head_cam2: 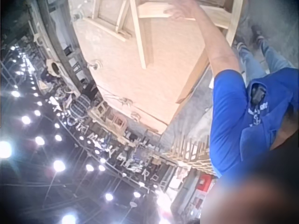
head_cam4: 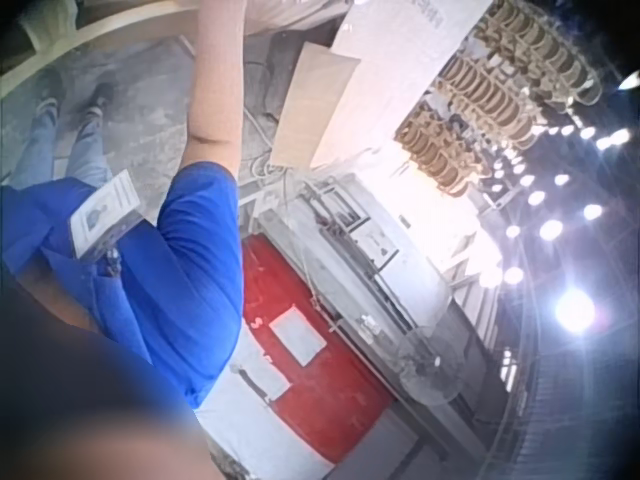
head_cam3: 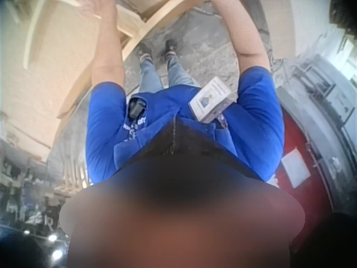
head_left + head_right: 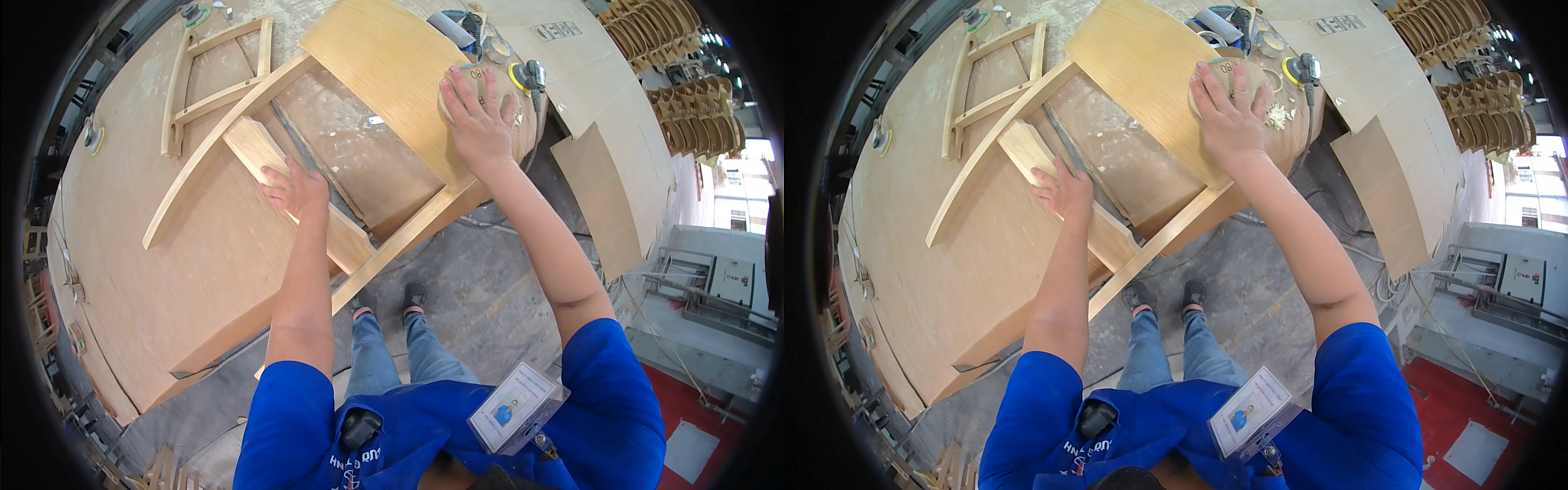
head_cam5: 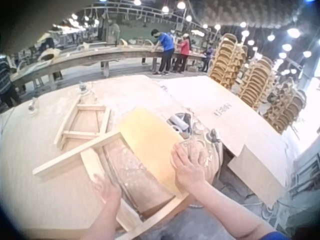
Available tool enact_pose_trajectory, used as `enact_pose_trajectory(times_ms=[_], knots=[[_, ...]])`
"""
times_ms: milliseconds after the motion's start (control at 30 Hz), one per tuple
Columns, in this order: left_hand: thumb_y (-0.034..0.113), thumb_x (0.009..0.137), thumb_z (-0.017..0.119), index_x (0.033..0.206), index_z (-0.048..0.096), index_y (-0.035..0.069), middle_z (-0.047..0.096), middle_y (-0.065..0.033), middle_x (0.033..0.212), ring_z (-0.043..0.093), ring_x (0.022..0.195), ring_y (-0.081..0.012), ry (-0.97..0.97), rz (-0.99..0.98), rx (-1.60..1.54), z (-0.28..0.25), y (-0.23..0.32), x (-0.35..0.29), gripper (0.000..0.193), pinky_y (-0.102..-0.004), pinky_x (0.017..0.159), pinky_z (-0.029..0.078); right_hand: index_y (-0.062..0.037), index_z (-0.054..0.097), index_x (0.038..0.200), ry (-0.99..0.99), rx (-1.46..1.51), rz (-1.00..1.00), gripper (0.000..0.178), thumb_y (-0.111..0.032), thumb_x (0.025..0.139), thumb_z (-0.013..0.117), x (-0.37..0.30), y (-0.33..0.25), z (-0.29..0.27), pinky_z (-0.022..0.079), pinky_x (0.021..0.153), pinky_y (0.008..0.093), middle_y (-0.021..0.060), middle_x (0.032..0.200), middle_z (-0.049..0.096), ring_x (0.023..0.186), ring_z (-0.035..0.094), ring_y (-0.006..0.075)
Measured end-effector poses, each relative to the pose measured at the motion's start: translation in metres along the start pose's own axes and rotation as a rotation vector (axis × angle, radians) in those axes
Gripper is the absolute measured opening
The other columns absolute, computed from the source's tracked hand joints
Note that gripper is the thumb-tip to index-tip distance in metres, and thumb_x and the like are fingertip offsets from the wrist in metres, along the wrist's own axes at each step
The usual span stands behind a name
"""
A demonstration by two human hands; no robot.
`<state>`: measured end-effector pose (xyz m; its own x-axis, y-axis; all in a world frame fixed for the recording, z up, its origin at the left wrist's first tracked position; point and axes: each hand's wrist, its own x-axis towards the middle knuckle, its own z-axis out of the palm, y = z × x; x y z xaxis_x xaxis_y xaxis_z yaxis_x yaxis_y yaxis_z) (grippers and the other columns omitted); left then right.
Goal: The person uses a handheld orbital sander to smooth the surfaces of a wooden chair frame. They reposition the chair multiple times to access different sections, including the seat and legs, while other workers are visible in the background.
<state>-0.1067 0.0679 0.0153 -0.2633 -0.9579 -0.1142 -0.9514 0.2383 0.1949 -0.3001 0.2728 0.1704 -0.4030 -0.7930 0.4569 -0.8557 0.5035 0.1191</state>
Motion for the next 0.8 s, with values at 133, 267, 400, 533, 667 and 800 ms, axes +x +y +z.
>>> enact_pose_trajectory(times_ms=[133,267,400,533,667,800], knots=[[0.036,0.091,0.052,0.151,0.034,0.023,0.005,-0.0259,0.160,0.010,0.141,-0.0578,0.001,0.003,-0.034,0.000,0.000,0.000,0.063,-0.0574,0.115,0.016,-0.0214,0.050,0.139,-0.087,-0.100,0.064,0.052,-0.014,0.087,0.051,-0.013,0.003,-0.005,0.021,0.105,0.0733,-0.0071,0.153,0.036,0.145,0.024,0.0380],[0.036,0.091,0.053,0.150,0.035,0.023,0.005,-0.0257,0.160,0.009,0.141,-0.0578,0.008,0.012,-0.032,0.000,0.000,-0.001,0.063,-0.0571,0.115,0.015,-0.0213,0.050,0.140,-0.049,-0.095,0.049,0.053,-0.015,0.087,0.052,-0.001,0.002,0.004,0.021,0.105,0.0725,-0.0079,0.153,0.037,0.144,0.025,0.0370],[0.036,0.091,0.053,0.150,0.035,0.023,0.004,-0.0253,0.160,0.008,0.142,-0.0576,0.001,0.006,-0.030,-0.002,-0.001,-0.002,0.063,-0.0570,0.116,0.014,-0.0210,0.050,0.139,0.037,-0.006,-0.033,0.055,-0.015,0.085,0.054,0.012,0.002,0.018,0.021,0.106,0.0716,-0.0082,0.153,0.037,0.143,0.027,0.0375],[0.037,0.091,0.053,0.151,0.033,0.024,0.005,-0.0249,0.160,0.008,0.142,-0.0573,-0.023,-0.007,-0.023,-0.002,0.001,0.001,0.064,-0.0570,0.116,0.014,-0.0215,0.047,0.142,-0.139,-0.159,0.037,0.058,-0.022,0.085,0.060,-0.048,0.004,-0.009,0.023,0.106,0.0691,-0.0086,0.153,0.037,0.143,0.028,0.0358],[0.038,0.091,0.054,0.151,0.033,0.024,0.004,-0.0251,0.160,0.009,0.141,-0.0579,-0.004,0.005,-0.024,0.000,0.001,0.000,0.065,-0.0575,0.115,0.015,-0.0215,0.048,0.142,-0.091,-0.046,0.059,0.059,-0.015,0.084,0.055,-0.041,-0.001,-0.002,0.023,0.107,0.0693,-0.0077,0.152,0.039,0.143,0.028,0.0359],[0.038,0.090,0.054,0.151,0.033,0.024,0.004,-0.0252,0.160,0.010,0.141,-0.0582,-0.019,-0.007,-0.023,-0.003,0.001,-0.001,0.066,-0.0574,0.115,0.015,-0.0229,0.047,0.143,0.032,0.113,0.012,0.062,-0.012,0.083,0.055,-0.010,-0.009,0.014,0.024,0.106,0.0690,-0.0069,0.150,0.041,0.142,0.029,0.0365]])
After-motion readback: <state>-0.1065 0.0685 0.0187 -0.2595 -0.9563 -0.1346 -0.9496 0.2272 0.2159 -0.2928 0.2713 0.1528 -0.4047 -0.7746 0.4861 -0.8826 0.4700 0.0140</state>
